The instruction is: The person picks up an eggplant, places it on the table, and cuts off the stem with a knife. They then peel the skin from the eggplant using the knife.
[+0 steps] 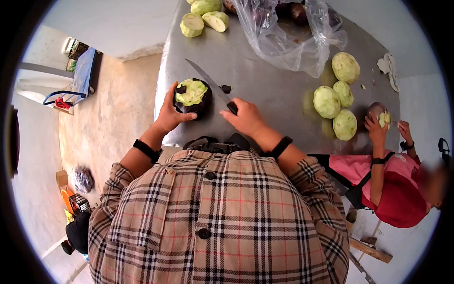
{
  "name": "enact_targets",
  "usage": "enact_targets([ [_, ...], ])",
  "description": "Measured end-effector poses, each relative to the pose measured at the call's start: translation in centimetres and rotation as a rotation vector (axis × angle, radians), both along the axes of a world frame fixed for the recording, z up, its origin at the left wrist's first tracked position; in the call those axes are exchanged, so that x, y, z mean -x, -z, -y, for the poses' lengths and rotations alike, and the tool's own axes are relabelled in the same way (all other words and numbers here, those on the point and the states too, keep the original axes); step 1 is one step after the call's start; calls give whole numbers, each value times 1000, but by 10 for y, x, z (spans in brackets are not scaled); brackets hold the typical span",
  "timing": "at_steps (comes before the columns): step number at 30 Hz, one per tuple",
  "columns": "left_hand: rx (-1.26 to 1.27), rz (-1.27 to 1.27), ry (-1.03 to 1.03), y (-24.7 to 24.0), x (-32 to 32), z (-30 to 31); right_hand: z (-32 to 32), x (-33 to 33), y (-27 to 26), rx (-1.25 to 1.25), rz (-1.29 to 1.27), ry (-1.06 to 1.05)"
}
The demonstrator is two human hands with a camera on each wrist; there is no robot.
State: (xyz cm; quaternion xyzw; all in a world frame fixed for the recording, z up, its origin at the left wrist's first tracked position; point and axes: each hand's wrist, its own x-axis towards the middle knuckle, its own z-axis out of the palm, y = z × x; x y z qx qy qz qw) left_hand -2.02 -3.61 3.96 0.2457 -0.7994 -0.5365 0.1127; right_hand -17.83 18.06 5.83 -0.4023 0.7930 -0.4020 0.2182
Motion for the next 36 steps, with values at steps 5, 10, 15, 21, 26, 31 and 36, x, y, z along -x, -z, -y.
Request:
enact_targets([
  [5,176,14,-62,-8,2,-20,35,-12,-10,132,186,34],
  [10,361,26,-78,-14,2,-35,50,-16,-2,68,58,80],
  [15,343,1,-68,-16,0,-37,49,-11,5,30,94,120],
  [21,237,32,-43,-16,1,-27,34,8,20,63,65,223],
  [26,229,34,-50,-12,-2,-24,22,29,33,-7,3,318],
  [31,282,33,-82,-13,-6,-27,29,33,20,-15,-55,285],
  [36,277,34,-113,-14,-6,-41,67,10,-9,177,17,47],
])
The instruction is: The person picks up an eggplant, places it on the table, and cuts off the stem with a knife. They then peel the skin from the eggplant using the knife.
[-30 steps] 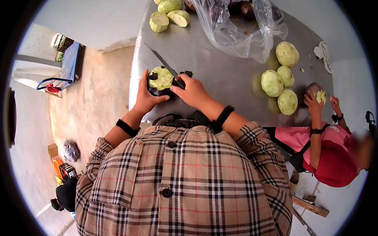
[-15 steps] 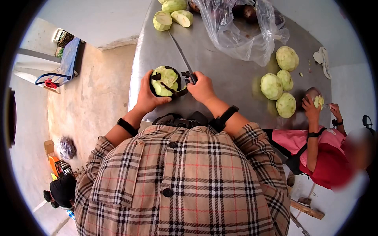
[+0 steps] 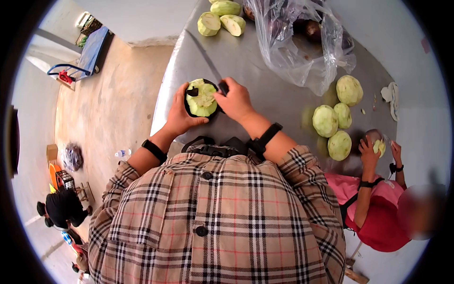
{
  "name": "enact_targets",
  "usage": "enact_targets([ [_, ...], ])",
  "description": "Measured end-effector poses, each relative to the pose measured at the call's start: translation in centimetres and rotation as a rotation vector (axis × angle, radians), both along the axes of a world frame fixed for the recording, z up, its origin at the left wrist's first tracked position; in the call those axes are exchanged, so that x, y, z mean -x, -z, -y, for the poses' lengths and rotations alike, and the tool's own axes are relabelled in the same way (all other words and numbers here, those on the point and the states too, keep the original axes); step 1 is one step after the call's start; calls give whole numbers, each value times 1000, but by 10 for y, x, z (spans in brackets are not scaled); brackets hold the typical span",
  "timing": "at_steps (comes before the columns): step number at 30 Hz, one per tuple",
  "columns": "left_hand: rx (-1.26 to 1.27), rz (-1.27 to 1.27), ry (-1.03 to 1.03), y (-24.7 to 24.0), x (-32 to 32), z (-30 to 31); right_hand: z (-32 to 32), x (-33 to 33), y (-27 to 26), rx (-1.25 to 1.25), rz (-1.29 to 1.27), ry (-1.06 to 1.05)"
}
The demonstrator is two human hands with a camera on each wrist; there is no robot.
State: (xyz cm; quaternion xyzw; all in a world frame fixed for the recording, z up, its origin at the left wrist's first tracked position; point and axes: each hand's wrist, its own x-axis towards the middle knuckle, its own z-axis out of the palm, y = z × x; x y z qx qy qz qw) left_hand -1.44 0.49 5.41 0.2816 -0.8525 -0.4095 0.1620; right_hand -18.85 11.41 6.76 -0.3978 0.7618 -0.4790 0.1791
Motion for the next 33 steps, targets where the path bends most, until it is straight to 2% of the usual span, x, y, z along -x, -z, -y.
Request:
enact_targets([
  [2,15,-20,-14,-2,0,0,16,-9,-16,4,55,-131],
  [6,56,-9,-58,-3,1,-12,32,-23,-22,-39,-139,-194],
  [10,73,-18,-31,-2,5,-14,35,-26,-14,-45,-195,-202],
  [16,-18,-53,108,6,14,-9,20,-20,-10,-58,-217,-106],
  [21,-81,-86,138,12,6,7,17,-31,-3,-99,-200,4],
  [22,-91,-103,141,12,28,-17,-14,-8,0,-107,-184,35],
  [26,-74,-133,111,15,31,-19,-42,4,13,-137,-184,157],
  [29,-91,-149,66,16,30,-16,-59,8,9,-252,-126,218],
  [30,-41,-153,52,15,27,-13,-62,10,12,-241,-168,228],
  [33,-102,-114,-5,7,14,-6,-74,14,19,-264,-197,189],
])
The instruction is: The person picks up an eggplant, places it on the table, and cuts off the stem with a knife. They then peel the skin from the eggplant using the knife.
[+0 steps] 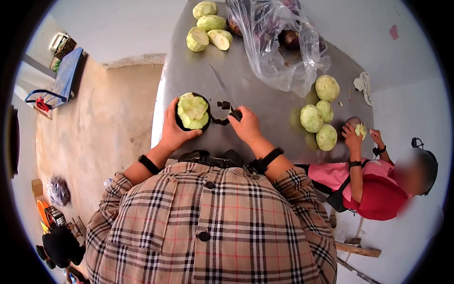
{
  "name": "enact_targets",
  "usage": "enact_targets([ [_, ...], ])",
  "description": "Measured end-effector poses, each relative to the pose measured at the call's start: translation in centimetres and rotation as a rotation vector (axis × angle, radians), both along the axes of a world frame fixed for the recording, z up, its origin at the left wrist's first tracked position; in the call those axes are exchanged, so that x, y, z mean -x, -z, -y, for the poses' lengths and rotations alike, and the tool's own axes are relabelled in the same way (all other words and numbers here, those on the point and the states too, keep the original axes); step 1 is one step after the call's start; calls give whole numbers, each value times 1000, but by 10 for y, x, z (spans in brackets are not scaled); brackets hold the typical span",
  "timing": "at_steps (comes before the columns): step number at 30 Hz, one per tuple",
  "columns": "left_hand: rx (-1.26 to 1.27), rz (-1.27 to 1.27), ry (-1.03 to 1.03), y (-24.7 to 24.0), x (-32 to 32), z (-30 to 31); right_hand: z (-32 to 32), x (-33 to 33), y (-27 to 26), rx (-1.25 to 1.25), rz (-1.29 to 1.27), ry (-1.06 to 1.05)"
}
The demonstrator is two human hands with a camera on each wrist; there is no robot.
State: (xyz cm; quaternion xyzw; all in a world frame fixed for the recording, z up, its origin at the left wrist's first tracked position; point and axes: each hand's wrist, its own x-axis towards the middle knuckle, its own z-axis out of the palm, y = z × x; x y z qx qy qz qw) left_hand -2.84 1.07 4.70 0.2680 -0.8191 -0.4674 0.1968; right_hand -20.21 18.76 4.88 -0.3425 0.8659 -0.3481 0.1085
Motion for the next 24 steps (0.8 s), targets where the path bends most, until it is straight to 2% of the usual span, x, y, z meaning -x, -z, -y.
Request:
enact_targets([
  [6,56,77,-43,-4,-21,3,-18,-5,-1,-42,230,-33],
  [9,149,172,-31,-13,-22,2,-26,-11,4,-39,206,-82],
  [12,127,192,-37,-13,-21,0,-29,-17,0,0,394,-86],
  [16,110,120,-12,-9,-15,1,-35,-23,12,170,255,-132],
  [19,95,146,-36,-11,-12,2,-38,-30,6,175,369,-145],
  [22,76,148,-70,-4,-14,4,-36,-36,-11,-39,318,-182],
  [24,78,152,-79,-4,-14,5,-36,-39,-10,-27,287,-228],
])
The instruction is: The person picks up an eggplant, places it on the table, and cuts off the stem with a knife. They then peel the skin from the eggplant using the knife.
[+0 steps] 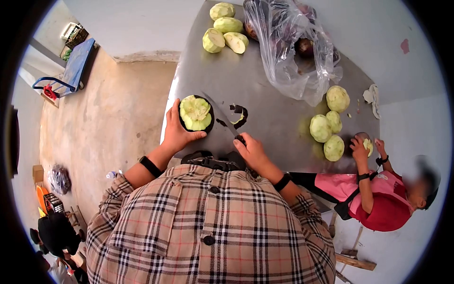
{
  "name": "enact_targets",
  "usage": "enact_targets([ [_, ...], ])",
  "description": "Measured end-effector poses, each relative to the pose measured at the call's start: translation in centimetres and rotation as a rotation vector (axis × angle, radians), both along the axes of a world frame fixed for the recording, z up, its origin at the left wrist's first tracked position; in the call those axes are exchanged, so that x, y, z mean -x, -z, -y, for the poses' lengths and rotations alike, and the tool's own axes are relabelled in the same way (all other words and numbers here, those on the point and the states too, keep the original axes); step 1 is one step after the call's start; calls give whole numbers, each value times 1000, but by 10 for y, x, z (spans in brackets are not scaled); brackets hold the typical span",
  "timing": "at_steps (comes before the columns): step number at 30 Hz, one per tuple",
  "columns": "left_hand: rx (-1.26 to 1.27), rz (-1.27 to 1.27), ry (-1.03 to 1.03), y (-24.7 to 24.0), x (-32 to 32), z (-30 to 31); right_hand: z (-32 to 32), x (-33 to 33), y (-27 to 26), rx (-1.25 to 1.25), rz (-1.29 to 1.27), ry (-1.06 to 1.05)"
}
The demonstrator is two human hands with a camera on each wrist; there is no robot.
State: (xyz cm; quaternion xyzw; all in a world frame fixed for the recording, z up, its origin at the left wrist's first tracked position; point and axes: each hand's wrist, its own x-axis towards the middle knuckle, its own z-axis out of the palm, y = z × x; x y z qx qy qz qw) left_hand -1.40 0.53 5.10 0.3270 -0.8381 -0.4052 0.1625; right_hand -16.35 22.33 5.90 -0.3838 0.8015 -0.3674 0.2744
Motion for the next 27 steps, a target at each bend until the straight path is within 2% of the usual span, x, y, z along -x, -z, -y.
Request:
enact_targets([
  [4,2,5,9,-5,3,-1,3,-6,2,-35,-5,-7],
  [7,24,-17,26,-3,4,-1,9,-6,12,-128,-120,-54],
  [10,107,-51,37,2,4,-1,17,-9,12,-89,-114,-54],
  [16,93,-69,25,5,-2,-4,30,-7,19,-98,-174,-117],
  [19,67,-116,14,10,-3,-3,36,-7,26,-95,-207,-132],
  [22,-101,-109,-21,11,-3,-2,39,-8,30,-47,-246,-120],
  [27,-97,-114,-10,14,-5,1,45,-8,40,-58,-398,-107],
])
